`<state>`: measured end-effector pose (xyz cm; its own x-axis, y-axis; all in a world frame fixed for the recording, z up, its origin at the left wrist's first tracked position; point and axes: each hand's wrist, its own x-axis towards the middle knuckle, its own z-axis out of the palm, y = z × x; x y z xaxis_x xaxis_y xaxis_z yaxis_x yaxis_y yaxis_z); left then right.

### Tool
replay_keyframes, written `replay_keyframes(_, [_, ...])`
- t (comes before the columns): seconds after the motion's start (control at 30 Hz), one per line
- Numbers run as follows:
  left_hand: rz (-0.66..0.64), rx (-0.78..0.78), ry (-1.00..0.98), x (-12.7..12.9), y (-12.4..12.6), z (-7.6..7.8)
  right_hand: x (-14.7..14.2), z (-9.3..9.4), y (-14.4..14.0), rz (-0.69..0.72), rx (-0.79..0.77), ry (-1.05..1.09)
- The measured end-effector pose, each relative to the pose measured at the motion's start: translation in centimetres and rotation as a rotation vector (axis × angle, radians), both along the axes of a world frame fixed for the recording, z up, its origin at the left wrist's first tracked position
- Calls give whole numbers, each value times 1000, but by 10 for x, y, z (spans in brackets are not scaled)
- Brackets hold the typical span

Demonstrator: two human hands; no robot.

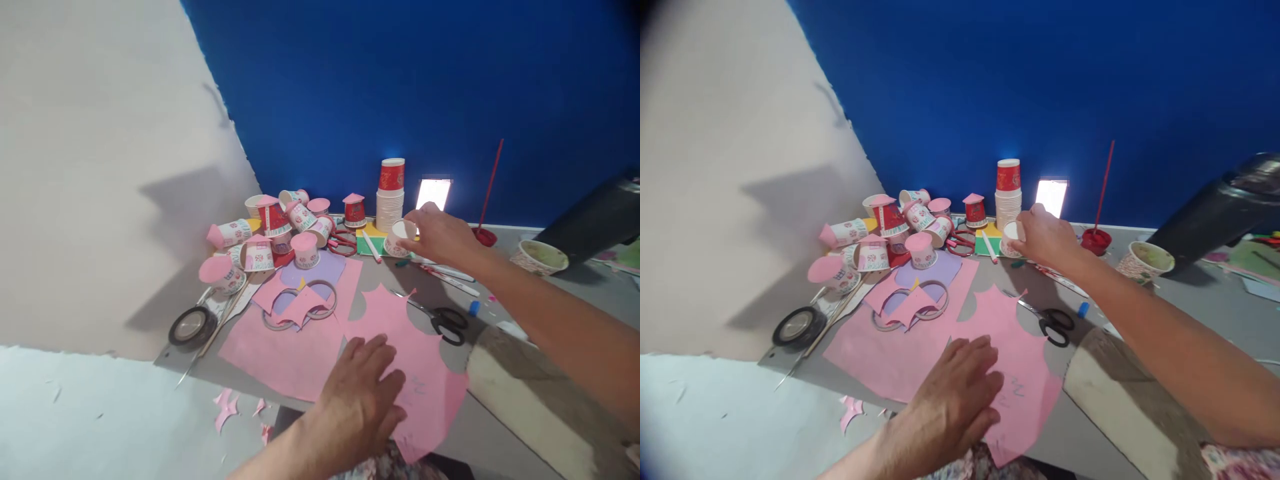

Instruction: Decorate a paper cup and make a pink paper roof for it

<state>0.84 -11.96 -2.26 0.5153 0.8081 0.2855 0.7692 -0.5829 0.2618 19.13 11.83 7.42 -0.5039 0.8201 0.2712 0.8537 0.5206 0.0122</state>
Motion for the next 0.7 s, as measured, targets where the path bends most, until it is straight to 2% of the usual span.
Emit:
replay_keyframes(0.03, [52,26,-22,-8,1,2,-4,-5,6,18,22,-21])
replay_keyframes(0.13, [312,158,-40,-43,5,8,-11,-18,17,62,49,-27])
replay_keyframes(0.2, [492,191,-9,-70,8,12,-11,-22,18,70,50,-3])
replay_keyframes(0.27, [611,167,23,-93,11,16,-9,-24,14,68,56,30])
replay_keyframes(0.37, [647,11,68,-112,17,22,-9,-25,0,100,33,84])
replay_keyframes(0.47, [666,-105,79,-114,22,26,-23,-31,-23,296,-114,70])
replay_keyframes(0.53, [690,-122,57,-112,25,26,-39,-38,-40,488,-227,25])
replay_keyframes(0.6, [712,-117,8,-109,28,25,-57,-45,-52,637,-268,-87])
replay_keyframes(0.7, [768,-115,-118,-110,30,25,-79,-52,-59,708,-289,-158])
